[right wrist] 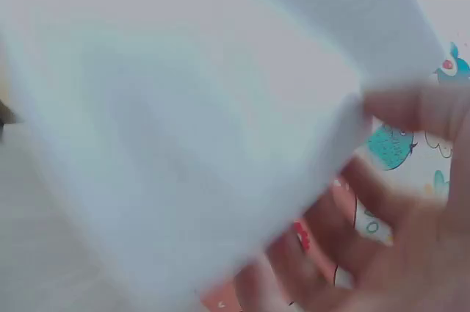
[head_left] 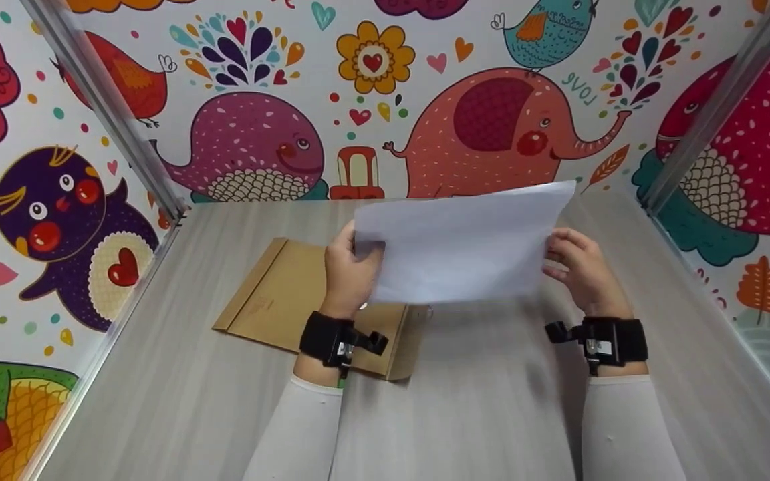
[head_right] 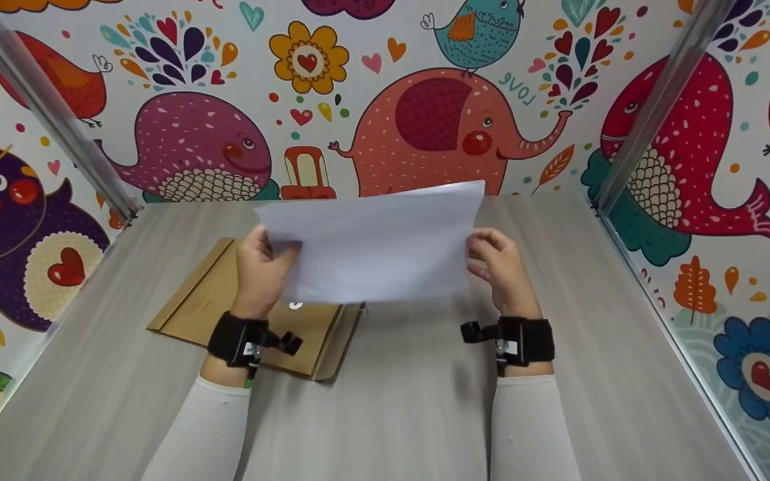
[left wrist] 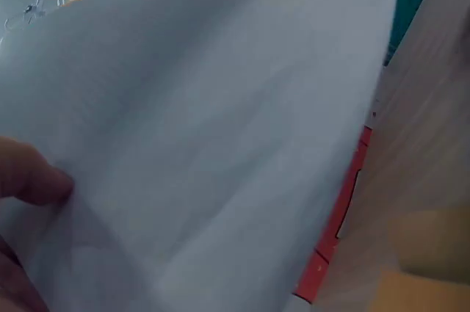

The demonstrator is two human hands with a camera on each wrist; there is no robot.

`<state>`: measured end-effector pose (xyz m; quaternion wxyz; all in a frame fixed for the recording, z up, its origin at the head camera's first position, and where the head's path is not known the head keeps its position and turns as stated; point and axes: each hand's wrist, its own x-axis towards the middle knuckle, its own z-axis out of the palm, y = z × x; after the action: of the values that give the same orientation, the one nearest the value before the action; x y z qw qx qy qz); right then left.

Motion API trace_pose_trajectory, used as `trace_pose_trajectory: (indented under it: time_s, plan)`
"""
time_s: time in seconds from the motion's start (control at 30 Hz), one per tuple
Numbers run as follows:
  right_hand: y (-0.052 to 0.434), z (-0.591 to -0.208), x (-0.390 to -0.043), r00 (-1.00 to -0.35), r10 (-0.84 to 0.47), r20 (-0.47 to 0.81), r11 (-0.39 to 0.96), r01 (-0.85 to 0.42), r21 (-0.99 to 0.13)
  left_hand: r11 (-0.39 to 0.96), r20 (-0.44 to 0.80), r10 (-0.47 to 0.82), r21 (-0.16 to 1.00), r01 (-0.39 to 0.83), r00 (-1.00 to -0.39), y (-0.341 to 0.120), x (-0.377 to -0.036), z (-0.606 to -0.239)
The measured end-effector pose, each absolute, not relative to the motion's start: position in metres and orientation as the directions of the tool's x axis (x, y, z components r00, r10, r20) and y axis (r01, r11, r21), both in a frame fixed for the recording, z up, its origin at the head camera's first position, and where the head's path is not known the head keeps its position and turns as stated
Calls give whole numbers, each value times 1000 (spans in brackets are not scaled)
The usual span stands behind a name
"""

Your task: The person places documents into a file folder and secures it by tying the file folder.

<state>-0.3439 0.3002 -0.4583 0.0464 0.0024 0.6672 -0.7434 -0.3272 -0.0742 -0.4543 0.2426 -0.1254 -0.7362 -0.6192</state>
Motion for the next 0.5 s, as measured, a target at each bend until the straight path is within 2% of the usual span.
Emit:
trace_pose_trajectory:
  time_s: [0.1, 0.2, 0.27, 0.4, 0.5]
  plan:
    - [301, -461, -346, -986, -36, -160, -193, 164, -967, 258, 692, -126, 715, 650, -711, -70, -323, -451]
    - [302, -466, -346, -973, -143, -179, -286, 214, -934, 297, 830, -76, 548, 782, -553, -67, -321, -448]
    - [301, -471, -346, -955, -258, -144, -347, 231, -909, 272, 877, -12, 464, 843, -480, -67, -321, -448]
    - [302, -485, -351, -883, -469, -38, -544, 322, -775, 193, 905, 126, 380, 905, -407, -69, -321, -447]
    - [305, -494, -354, -839, -544, -31, -593, 410, -692, 146, 906, 205, 345, 927, -369, -71, -321, -445]
